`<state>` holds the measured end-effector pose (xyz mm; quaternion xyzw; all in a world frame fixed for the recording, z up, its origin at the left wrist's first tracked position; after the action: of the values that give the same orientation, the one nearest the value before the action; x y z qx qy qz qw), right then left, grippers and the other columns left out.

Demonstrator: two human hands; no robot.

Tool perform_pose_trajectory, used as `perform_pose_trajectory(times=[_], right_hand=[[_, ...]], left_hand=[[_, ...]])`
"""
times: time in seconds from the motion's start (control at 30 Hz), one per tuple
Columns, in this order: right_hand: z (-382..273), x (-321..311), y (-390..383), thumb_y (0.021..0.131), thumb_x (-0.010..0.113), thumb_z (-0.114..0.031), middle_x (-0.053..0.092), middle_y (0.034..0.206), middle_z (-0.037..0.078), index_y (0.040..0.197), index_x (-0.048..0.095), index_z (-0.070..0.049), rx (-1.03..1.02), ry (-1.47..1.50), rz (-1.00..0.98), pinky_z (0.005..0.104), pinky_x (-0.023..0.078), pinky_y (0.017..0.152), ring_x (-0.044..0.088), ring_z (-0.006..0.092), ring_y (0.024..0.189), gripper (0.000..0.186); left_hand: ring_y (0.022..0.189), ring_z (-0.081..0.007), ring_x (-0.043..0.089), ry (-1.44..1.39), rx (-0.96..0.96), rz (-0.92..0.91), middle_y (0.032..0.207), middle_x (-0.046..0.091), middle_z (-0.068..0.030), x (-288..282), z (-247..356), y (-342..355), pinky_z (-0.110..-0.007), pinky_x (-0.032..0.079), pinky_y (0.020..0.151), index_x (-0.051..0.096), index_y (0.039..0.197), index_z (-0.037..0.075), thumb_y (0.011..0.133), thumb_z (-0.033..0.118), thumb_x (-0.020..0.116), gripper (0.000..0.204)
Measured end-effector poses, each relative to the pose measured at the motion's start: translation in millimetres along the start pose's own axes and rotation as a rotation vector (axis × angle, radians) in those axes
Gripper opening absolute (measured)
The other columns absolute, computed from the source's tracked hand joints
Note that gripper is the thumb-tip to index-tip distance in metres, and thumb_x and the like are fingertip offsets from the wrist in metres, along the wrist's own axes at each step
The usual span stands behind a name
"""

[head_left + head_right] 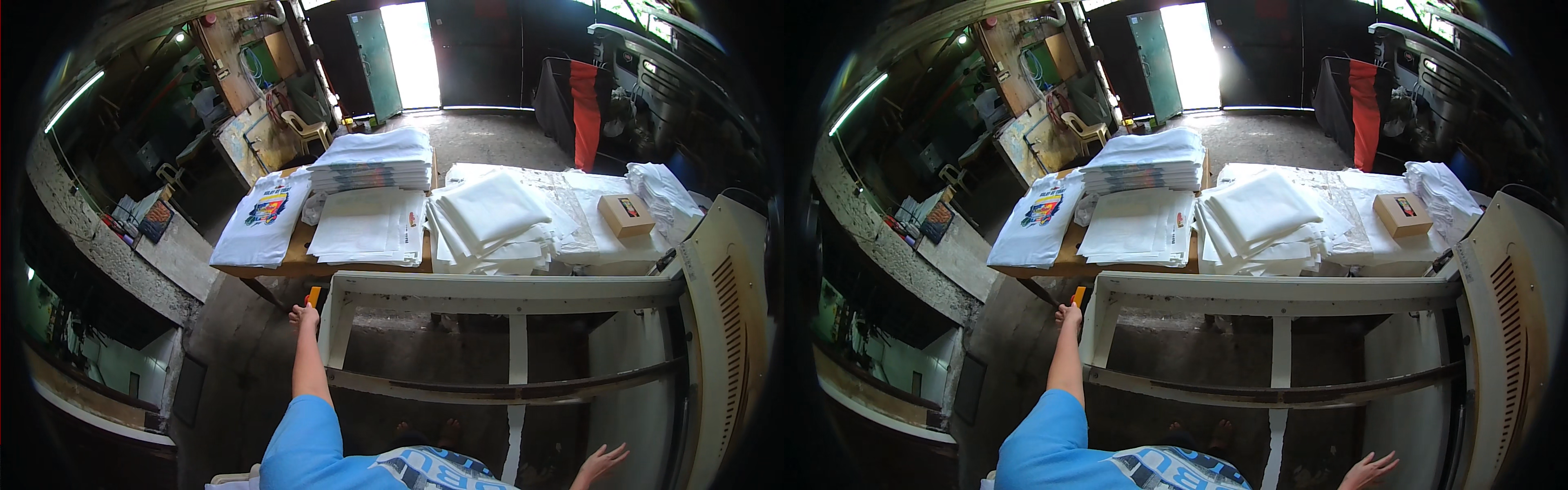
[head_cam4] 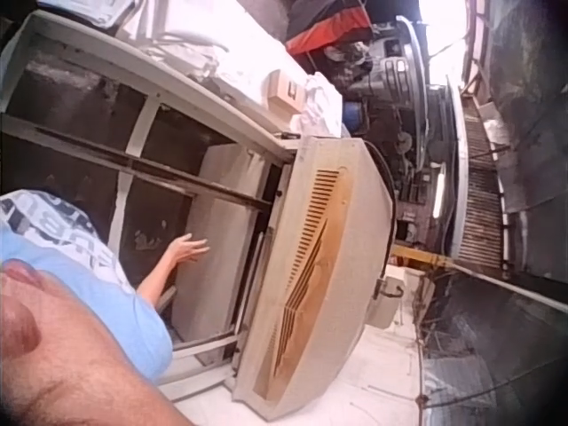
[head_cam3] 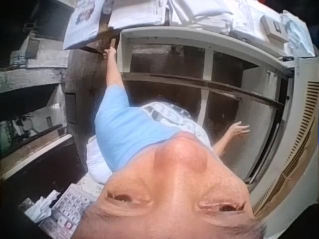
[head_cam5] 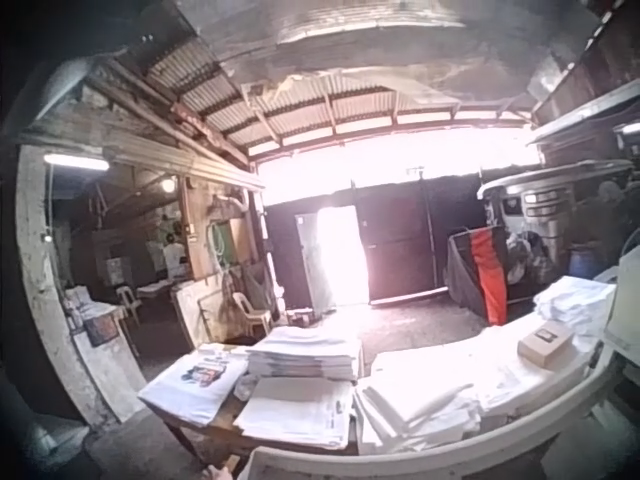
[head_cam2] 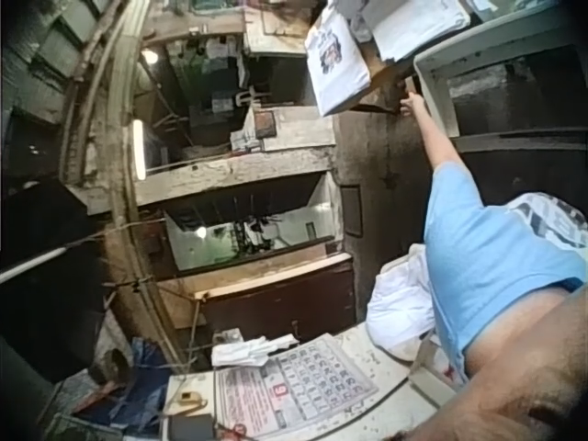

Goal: The recorder prepares white t-shirts and alignment sheets on a screen-printing machine.

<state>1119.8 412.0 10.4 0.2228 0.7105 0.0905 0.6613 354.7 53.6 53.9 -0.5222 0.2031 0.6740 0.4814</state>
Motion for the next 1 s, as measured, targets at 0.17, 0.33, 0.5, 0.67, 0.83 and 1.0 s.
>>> perform_pose_trajectory(times=[0.17, 0.33, 0.5, 0.67, 0.83, 1.0], right_hand=[[-8.1, -25.8, 24.8, 0.088, 0.040, -0.035, 0.032, 0.131, 0.011, 0.128, 0.031, -0.014, 0.114, -0.208, -0.048, 0.0522, 0.030, 0.090, 0.036, 0.0264, 0.118, 0.046], [-64.2, -55.7, 62.2, 0.085, 0.048, -0.021, 0.031, 0.131, 0.012, 0.126, 0.033, -0.011, -0.074, 0.125, 0.043, 0.0509, 0.033, 0.090, 0.036, 0.0296, 0.118, 0.045], [-156.5, -85.7, 63.6, 0.083, 0.048, -0.012, 0.039, 0.123, 0.020, 0.116, 0.043, -0.002, -0.389, 0.536, 0.073, 0.0416, 0.036, 0.088, 0.042, 0.0351, 0.109, 0.035], [-278.2, -104.5, 15.0, 0.081, 0.049, -0.008, 0.042, 0.119, 0.018, 0.108, 0.049, -0.001, -0.688, 0.891, -0.106, 0.0395, 0.037, 0.090, 0.044, 0.0334, 0.109, 0.028], [-398.5, -133.2, -95.9, 0.078, 0.053, -0.008, 0.048, 0.111, 0.018, 0.095, 0.054, 0.000, -1.143, 1.161, -0.461, 0.0393, 0.041, 0.085, 0.049, 0.0343, 0.099, 0.019], [-456.0, -153.9, -212.7, 0.081, 0.052, -0.019, 0.055, 0.094, 0.018, 0.087, 0.057, -0.001, -1.474, 1.059, -0.846, 0.0395, 0.044, 0.075, 0.054, 0.0328, 0.089, 0.020]], left_hand=[[0.119, -0.0277, 0.030, 0.015, 0.039, 0.002, 0.126, 0.031, -0.0109, 3.6, -1.4, 0.3, -0.046, 0.027, 0.096, 0.031, 0.123, 0.011, 0.084, 0.048, 0.039, 0.054], [0.114, -0.0318, 0.038, -0.124, 0.027, 0.087, 0.123, 0.039, -0.0153, 5.8, -63.1, 20.6, -0.046, 0.033, 0.093, 0.036, 0.121, 0.007, 0.080, 0.054, 0.043, 0.063], [0.107, -0.0334, 0.048, -0.333, -0.389, 0.148, 0.114, 0.050, -0.0200, -11.0, -190.5, -26.0, -0.045, 0.041, 0.088, 0.052, 0.109, 0.000, 0.078, 0.052, 0.047, 0.061], [0.105, -0.0324, 0.049, -0.317, -0.849, 0.079, 0.112, 0.052, -0.0188, -24.9, -346.5, -94.4, -0.042, 0.043, 0.087, 0.054, 0.107, 0.001, 0.082, 0.046, 0.044, 0.053], [0.103, -0.0314, 0.050, -0.236, -0.694, -0.015, 0.110, 0.053, -0.0173, 5.5, -507.6, -130.0, -0.041, 0.042, 0.085, 0.055, 0.104, -0.001, 0.087, 0.039, 0.037, 0.047], [0.056, -0.0237, 0.044, -0.444, -0.039, -0.131, 0.057, 0.040, -0.0096, 3.1, -559.9, -176.7, -0.043, 0.040, 0.061, 0.047, 0.087, 0.006, 0.080, 0.037, 0.034, 0.034]])
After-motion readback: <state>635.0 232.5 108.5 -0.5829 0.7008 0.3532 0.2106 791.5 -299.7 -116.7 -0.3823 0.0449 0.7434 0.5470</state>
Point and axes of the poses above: each hand's wrist, its own y-axis towards the middle knuckle, its own x-axis out of the palm, z = x × y, the point moved 3 cm from there along y, towards the middle knuckle
